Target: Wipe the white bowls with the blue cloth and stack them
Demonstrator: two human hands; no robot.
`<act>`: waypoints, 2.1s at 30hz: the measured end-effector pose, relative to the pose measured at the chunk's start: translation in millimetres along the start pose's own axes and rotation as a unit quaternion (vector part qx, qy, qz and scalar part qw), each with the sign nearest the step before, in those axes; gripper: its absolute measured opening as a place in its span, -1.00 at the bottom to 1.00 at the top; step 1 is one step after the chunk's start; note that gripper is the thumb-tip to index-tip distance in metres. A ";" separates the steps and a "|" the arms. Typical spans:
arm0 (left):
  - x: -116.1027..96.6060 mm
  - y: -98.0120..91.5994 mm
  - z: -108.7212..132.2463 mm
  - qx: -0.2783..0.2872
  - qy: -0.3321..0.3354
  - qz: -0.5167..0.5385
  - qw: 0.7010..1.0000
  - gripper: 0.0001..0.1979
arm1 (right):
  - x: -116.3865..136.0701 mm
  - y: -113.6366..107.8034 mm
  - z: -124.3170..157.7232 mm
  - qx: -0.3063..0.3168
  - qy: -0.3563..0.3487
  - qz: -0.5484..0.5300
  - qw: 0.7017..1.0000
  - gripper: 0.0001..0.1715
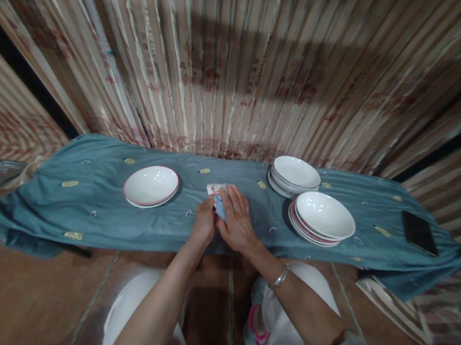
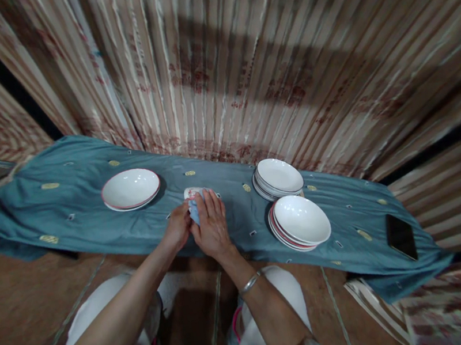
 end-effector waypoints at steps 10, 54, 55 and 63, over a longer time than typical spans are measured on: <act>6.5 10.0 3.8 0.030 -0.026 -0.036 0.999 -0.76 | -22.3 -3.3 -6.3 -0.008 0.012 -0.050 0.999 -0.30; 14.3 -40.9 -0.4 -0.045 -0.004 -0.116 0.992 -0.54 | -126.2 48.3 7.4 -0.047 0.374 -0.282 0.882 -0.60; 13.6 -40.3 -0.4 -0.040 -0.003 -0.121 0.992 -0.54 | -127.7 46.1 4.7 -0.040 0.361 -0.253 0.897 -0.60; 4.6 -31.3 4.6 -0.010 0.018 -0.165 0.986 -0.56 | -112.0 24.3 -23.4 0.018 0.225 -0.036 0.974 -0.52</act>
Point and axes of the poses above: each hand's wrist, its own z-axis away from the middle knuckle, its own y-axis out of the palm, x = y × z, the point moved 5 cm from there along -z, towards the middle knuckle, and after that the axes turned 3 degrees about -x, right-handed, at the moved point
